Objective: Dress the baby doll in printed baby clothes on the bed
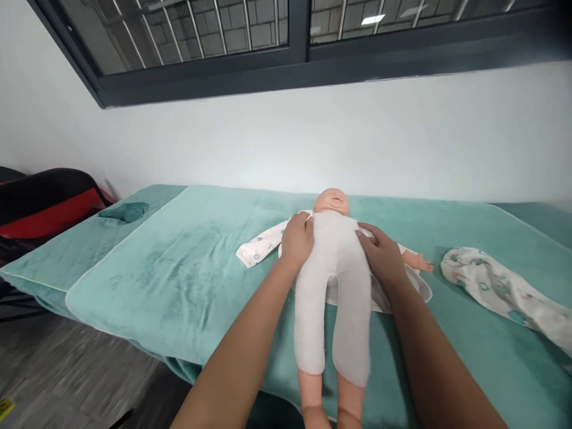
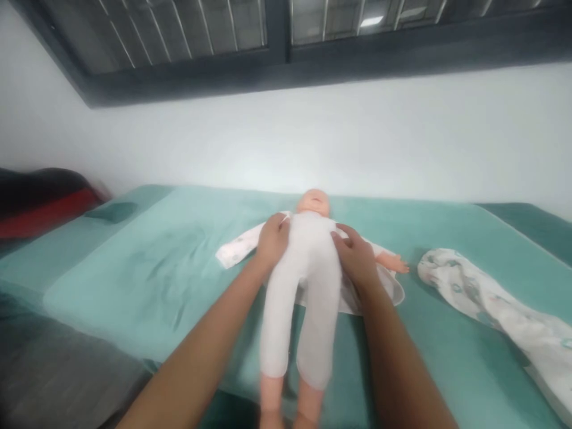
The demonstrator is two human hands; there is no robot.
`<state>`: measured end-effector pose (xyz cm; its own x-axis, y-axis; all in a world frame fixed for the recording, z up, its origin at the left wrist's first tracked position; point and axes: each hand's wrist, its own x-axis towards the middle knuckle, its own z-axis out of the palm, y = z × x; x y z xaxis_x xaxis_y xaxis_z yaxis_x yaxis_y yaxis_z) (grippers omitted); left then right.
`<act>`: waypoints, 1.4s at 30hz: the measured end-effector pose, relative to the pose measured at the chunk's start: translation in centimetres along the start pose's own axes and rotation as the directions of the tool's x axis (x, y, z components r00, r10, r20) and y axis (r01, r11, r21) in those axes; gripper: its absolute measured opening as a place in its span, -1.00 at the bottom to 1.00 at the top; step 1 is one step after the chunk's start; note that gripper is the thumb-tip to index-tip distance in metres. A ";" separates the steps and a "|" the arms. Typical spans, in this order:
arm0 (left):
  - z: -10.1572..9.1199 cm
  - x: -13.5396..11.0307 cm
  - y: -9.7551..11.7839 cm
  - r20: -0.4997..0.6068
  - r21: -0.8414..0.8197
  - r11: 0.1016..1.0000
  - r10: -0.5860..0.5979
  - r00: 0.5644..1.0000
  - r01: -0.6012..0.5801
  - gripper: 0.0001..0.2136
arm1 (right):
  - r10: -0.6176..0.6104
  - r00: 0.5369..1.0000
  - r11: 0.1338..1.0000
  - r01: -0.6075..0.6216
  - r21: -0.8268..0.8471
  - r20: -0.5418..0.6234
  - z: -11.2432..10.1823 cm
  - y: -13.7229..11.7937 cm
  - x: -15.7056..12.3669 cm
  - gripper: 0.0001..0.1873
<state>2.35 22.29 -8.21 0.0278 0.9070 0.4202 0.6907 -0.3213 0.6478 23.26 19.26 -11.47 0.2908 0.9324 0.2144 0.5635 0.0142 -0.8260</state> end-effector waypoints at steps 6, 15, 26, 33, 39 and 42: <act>-3.4 -0.5 2.7 0.064 -0.068 0.983 -0.166 0.984 0.170 -0.76 | -0.072 0.996 0.984 0.062 0.167 0.058 1.1 -0.4 -0.5 -0.41; -7.2 -4.6 11.3 0.387 -0.512 0.841 0.044 0.921 0.175 -0.75 | -0.034 0.989 0.951 -0.012 0.308 0.144 1.5 -0.3 -0.6 -0.59; -0.2 0.1 5.4 0.163 0.134 0.991 -0.029 0.986 0.007 -0.65 | -0.150 0.981 0.867 0.070 0.494 0.125 3.2 1.8 0.7 -0.72; 0.1 2.1 6.9 0.334 -0.180 0.984 0.053 0.941 0.008 -0.68 | -0.145 0.966 0.841 0.006 0.540 0.214 2.7 1.2 0.7 -0.76; 1.1 4.2 8.2 0.428 -0.103 0.982 0.188 0.884 -0.159 -0.61 | -0.264 0.945 0.825 0.118 0.553 0.192 2.3 0.4 0.4 -0.87; 2.3 5.6 9.7 0.598 0.148 0.919 0.211 0.773 -0.365 -0.58 | -0.351 0.915 0.849 0.223 0.479 0.197 1.9 0.0 0.2 -0.93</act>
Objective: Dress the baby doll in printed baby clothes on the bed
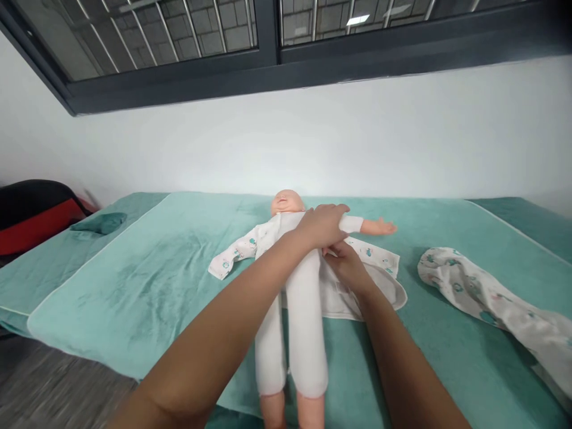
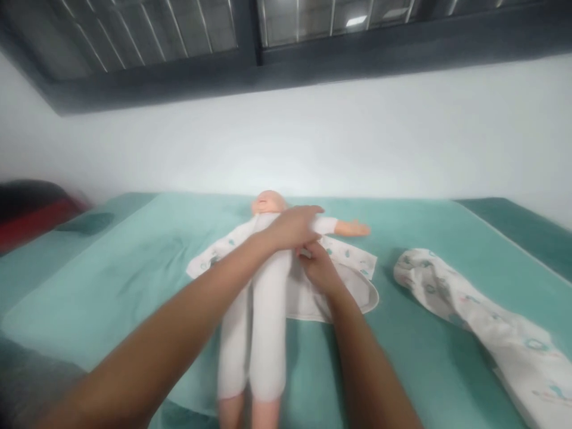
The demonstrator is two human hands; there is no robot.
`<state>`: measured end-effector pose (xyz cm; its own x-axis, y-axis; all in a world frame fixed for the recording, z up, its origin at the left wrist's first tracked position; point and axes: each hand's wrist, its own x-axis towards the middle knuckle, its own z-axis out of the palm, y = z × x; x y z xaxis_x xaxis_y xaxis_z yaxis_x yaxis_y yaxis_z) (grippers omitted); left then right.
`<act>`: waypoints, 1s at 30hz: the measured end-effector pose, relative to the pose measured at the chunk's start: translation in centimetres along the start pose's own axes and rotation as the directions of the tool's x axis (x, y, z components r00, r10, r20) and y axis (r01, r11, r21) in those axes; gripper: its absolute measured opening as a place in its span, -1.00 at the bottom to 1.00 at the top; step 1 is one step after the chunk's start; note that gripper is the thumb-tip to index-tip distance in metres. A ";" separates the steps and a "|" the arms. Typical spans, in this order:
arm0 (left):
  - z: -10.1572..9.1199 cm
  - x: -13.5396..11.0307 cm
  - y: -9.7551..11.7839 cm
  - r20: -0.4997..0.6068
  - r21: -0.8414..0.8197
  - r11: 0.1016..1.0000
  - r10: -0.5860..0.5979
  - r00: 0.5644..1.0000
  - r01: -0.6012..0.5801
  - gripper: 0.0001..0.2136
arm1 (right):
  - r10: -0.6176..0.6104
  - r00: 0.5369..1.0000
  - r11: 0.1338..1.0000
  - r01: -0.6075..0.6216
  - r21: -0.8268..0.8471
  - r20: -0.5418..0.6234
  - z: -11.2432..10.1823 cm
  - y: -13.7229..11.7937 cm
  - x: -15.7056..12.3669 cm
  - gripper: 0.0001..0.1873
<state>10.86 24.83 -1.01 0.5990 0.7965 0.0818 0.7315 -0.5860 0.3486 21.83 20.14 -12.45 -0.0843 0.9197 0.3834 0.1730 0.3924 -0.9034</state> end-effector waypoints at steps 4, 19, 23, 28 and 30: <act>0.3 1.9 0.5 0.149 0.335 0.937 0.052 0.988 -0.099 -0.66 | -0.026 0.993 0.991 0.041 -0.128 0.114 -0.8 0.2 0.2 -0.85; -0.9 -0.6 -1.3 0.149 0.600 0.785 0.079 0.986 -0.154 -0.69 | 0.368 0.834 0.477 -0.548 -0.687 -0.410 -6.2 0.4 -0.3 -0.67; -1.6 -0.2 -1.7 0.207 0.633 0.757 0.040 0.978 -0.164 -0.70 | 0.397 0.879 0.593 -0.466 -0.656 -0.266 -6.1 0.3 -0.1 -0.72; -2.2 0.1 -2.0 0.186 0.641 0.754 0.030 0.982 -0.144 -0.72 | 0.375 0.924 0.707 -0.339 -0.621 -0.077 -6.6 1.1 -0.1 -0.75; -2.2 0.1 -2.0 0.162 0.642 0.756 0.029 0.986 -0.128 -0.72 | 0.354 0.930 0.706 -0.336 -0.623 -0.099 -6.8 1.3 -0.1 -0.79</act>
<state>8.70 26.43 0.33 0.6648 0.7446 -0.0603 0.6856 -0.6402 -0.3465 28.73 20.60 -12.41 0.0805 0.9952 0.0558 0.7622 -0.0254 -0.6468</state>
